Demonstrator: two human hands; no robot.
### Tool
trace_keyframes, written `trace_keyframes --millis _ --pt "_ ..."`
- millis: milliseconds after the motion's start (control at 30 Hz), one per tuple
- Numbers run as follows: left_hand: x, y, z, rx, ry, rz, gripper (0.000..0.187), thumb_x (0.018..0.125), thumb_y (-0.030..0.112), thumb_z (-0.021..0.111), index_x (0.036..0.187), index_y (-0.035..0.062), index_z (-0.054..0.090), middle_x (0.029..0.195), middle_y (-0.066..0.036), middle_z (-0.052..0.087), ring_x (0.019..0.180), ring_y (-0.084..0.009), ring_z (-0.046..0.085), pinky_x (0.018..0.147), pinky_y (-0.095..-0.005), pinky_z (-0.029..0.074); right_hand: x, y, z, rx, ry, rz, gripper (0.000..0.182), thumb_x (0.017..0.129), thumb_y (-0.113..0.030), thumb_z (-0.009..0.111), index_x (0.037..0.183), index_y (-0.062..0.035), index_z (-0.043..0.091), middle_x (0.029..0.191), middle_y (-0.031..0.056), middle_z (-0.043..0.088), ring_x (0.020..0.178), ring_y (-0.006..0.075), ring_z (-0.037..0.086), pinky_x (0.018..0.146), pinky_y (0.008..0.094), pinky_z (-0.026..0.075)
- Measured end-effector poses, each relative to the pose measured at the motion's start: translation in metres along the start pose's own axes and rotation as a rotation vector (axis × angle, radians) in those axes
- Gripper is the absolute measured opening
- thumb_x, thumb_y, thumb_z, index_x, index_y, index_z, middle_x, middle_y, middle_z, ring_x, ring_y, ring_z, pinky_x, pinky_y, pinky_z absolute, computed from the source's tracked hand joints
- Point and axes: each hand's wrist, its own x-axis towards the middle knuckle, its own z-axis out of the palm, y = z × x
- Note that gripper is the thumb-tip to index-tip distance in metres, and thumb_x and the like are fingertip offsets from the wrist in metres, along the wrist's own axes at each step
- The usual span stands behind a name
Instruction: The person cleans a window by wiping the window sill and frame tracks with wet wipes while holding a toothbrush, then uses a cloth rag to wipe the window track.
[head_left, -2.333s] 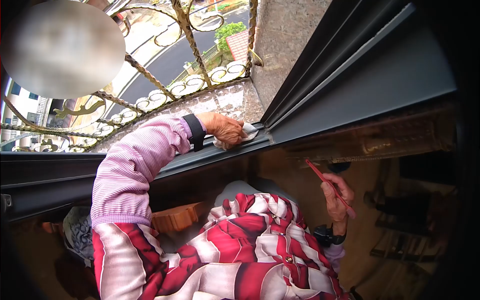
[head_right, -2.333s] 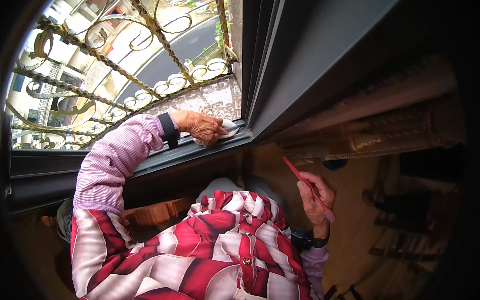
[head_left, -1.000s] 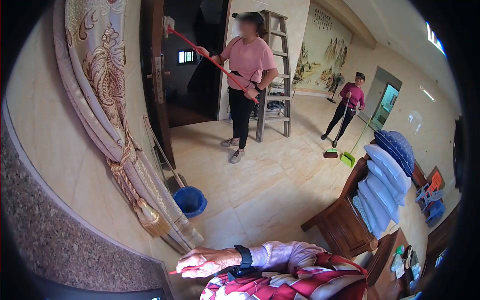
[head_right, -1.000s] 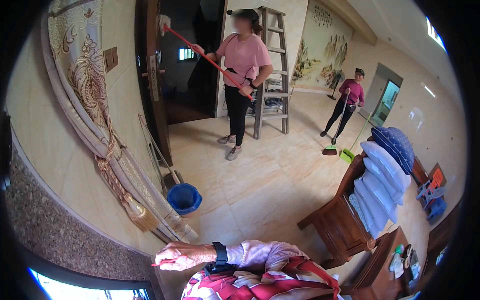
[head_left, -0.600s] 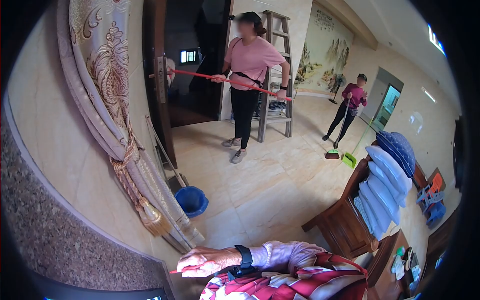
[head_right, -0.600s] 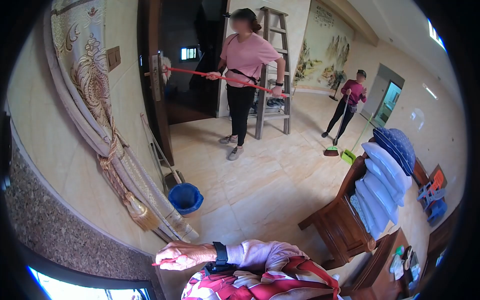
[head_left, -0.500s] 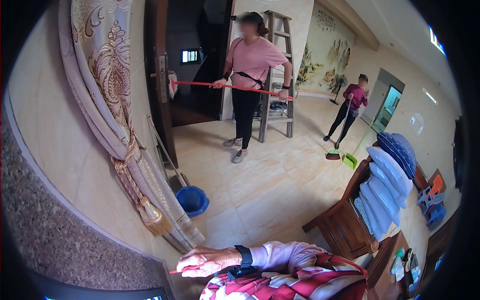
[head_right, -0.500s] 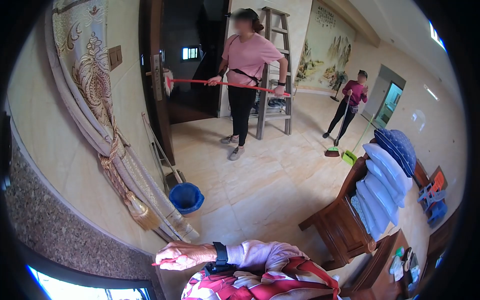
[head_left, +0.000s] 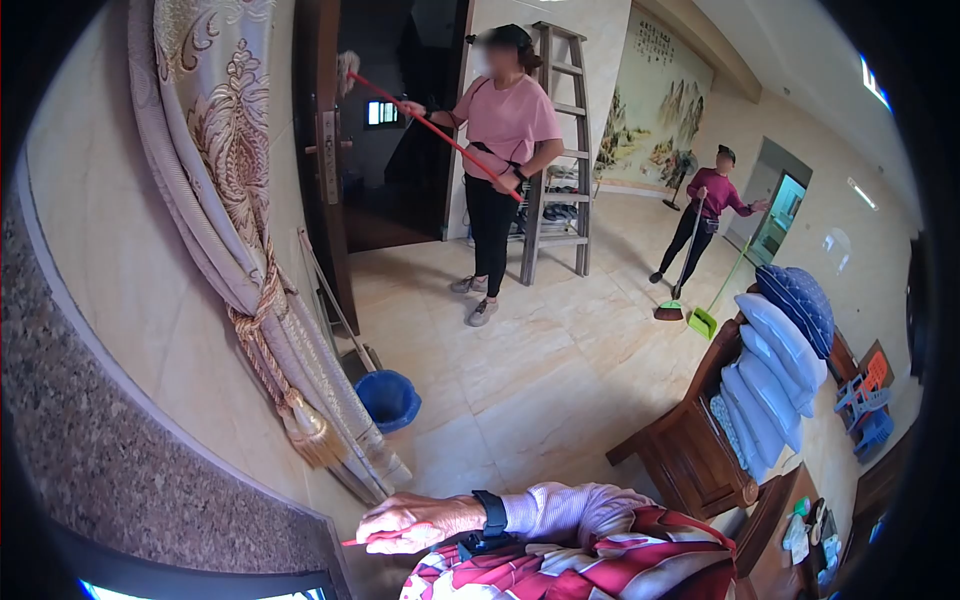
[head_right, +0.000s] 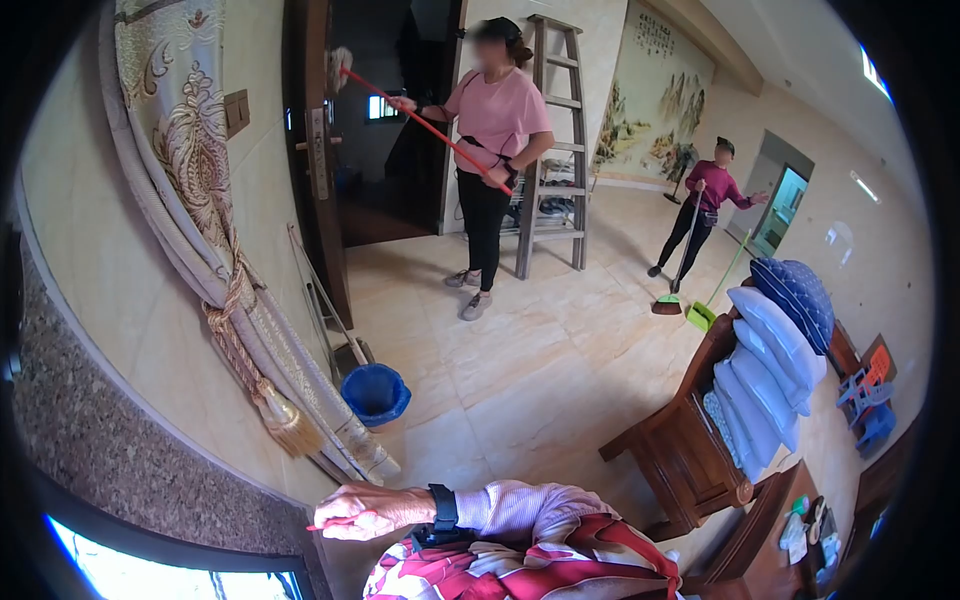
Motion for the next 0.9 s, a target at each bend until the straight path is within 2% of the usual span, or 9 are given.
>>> trace_keyframes --millis 733,833,900 --pt "-0.032 -0.005 0.006 -0.049 0.062 -0.06 0.056 0.06 0.016 0.079 0.111 0.0103 0.057 0.095 -0.009 0.059 0.088 -0.0205 0.058 0.071 -0.0342 0.05 -0.019 -0.009 0.013 0.051 -0.03 -0.017 0.014 0.088 -0.014 0.056 0.09 0.0 0.054 0.074 0.0125 0.055 0.066 0.0301 0.056 0.058 0.0381 0.043" --pt "-0.063 -0.034 0.001 -0.103 0.125 -0.124 0.058 0.06 0.016 0.079 0.112 0.0102 0.057 0.096 -0.009 0.059 0.089 -0.0202 0.058 0.071 -0.034 0.05 -0.019 -0.013 0.014 0.098 0.011 -0.029 0.015 0.085 -0.016 0.057 0.088 -0.0014 0.056 0.073 0.0126 0.058 0.059 0.0256 0.055 0.054 0.0362 0.042" --pt "-0.109 -0.061 -0.005 -0.166 0.199 -0.204 0.059 0.059 0.016 0.08 0.113 0.0102 0.057 0.096 -0.009 0.059 0.089 -0.02 0.058 0.071 -0.0339 0.05 -0.018 -0.02 0.006 0.138 -0.029 0.025 0.015 0.084 -0.013 0.061 0.094 -0.0022 0.061 0.074 0.0116 0.058 0.06 0.0239 0.056 0.052 0.0353 0.043"
